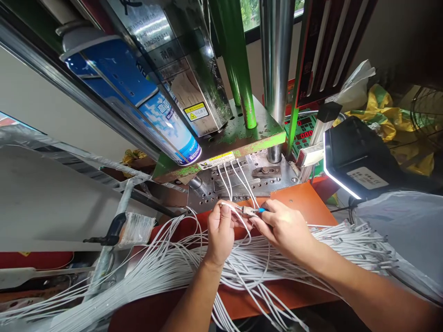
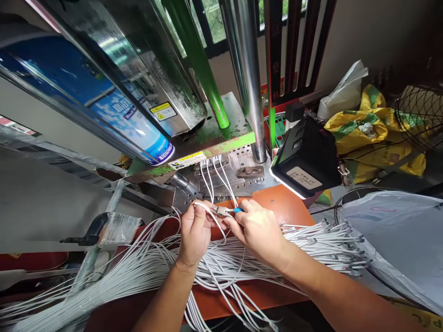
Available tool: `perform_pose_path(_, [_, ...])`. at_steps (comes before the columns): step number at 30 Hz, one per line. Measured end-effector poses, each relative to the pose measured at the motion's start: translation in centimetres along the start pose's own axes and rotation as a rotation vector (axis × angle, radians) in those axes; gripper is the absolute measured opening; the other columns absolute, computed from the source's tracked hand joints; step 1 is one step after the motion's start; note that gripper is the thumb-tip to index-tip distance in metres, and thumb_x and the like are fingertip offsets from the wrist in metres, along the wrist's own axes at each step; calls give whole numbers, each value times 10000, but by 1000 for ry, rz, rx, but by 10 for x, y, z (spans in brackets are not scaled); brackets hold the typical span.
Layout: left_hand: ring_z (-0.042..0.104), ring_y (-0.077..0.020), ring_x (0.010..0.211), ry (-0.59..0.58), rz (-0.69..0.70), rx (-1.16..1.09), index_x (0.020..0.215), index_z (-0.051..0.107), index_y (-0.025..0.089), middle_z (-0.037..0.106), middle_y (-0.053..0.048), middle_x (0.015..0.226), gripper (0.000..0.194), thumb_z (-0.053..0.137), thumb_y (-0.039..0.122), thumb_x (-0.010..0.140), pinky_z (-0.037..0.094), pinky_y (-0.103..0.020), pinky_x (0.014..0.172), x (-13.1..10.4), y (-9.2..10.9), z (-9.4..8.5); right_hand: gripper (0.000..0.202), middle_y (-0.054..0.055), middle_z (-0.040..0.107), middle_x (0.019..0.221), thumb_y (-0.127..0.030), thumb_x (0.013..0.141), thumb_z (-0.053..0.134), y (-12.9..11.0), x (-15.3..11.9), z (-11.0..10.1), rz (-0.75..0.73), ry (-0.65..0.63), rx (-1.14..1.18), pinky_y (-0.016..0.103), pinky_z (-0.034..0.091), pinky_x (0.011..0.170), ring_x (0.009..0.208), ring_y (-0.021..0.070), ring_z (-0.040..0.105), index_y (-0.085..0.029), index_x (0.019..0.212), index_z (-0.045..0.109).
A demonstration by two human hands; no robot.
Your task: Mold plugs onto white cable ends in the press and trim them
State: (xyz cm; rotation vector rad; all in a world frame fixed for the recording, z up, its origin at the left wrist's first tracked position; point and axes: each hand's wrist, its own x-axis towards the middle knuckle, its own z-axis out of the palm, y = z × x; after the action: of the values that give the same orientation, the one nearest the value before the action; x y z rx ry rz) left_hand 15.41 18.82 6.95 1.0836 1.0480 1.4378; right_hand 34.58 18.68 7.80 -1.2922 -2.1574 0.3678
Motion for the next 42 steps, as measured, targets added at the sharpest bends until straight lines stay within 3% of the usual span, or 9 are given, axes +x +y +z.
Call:
perform_pose_path(4, [667, -132, 665, 89, 80, 191, 927, 639, 194, 664, -16, 829, 344, 544, 501, 1050, 569, -217, 567, -3, -6, -2, 524, 56, 585, 817, -440, 1115, 468, -8, -3, 4, -91, 85, -151, 320, 266, 595, 771, 183, 516, -178, 700, 651])
perform_pose_path(8, [676, -143, 703, 71, 149, 314, 945, 652, 192, 683, -30, 851, 355, 496, 485, 1073, 570, -231, 631, -6, -5, 1, 502, 69, 593, 816, -405, 1113, 486, -11, -3, 5, -99, 152, -213, 330, 268, 622, 777, 199, 496, -172, 699, 648])
perform_pose_path(17, [654, -167, 684, 116, 255, 474, 896, 670, 200, 673, -29, 766, 367, 500, 476, 1069, 545, -256, 663, -8, 4, 8, 520, 66, 608, 775, -406, 1116, 466, -14, -6, 11, -46, 99, -195, 350, 194, 576, 721, 184, 511, -169, 695, 659])
perform_pose_path(21, [625, -147, 599, 25, 216, 396, 861, 640, 201, 639, -10, 713, 352, 518, 461, 1066, 537, -259, 628, -5, 5, 2, 523, 9, 564, 696, -441, 1100, 484, -10, -5, 7, 121, -120, 230, 319, 225, 574, 610, 131, 446, -175, 671, 620])
perform_pose_path(25, [503, -85, 457, -131, -10, 86, 804, 568, 205, 562, 27, 713, 352, 545, 453, 1053, 428, -216, 447, 0, 7, -1, 663, -31, 470, 547, -567, 1107, 372, -8, 3, -5, 284, -452, 870, 283, 303, 559, 526, 110, 381, -189, 583, 522])
perform_pose_path(28, [494, -72, 475, -182, -136, -85, 760, 543, 195, 534, 37, 699, 368, 603, 440, 1028, 435, -195, 454, 3, 10, 0, 691, -20, 496, 522, -559, 1115, 323, -10, 7, -9, 291, -535, 1004, 277, 342, 555, 510, 116, 403, -193, 565, 528])
perform_pose_path(32, [619, -109, 669, -67, -120, -78, 815, 631, 174, 625, -3, 769, 341, 689, 470, 975, 563, -217, 628, 4, 9, 5, 589, -12, 529, 620, -465, 1114, 391, -8, 5, -3, 202, -303, 574, 282, 336, 577, 562, 125, 436, -192, 622, 562])
perform_pose_path(36, [668, -140, 665, -6, -245, -135, 894, 610, 194, 675, -5, 783, 374, 735, 546, 919, 600, -267, 613, 2, 6, 9, 505, 23, 593, 775, -428, 1110, 456, -1, 2, 5, 52, -119, 44, 310, 257, 580, 657, 141, 508, -181, 725, 668])
perform_pose_path(42, [680, -156, 610, 24, -384, -163, 916, 626, 192, 670, -1, 734, 446, 771, 610, 861, 589, -266, 528, -2, 8, 13, 588, 47, 578, 733, -450, 1139, 389, 1, -1, 10, -45, -9, -158, 330, 201, 563, 692, 158, 513, -174, 708, 680])
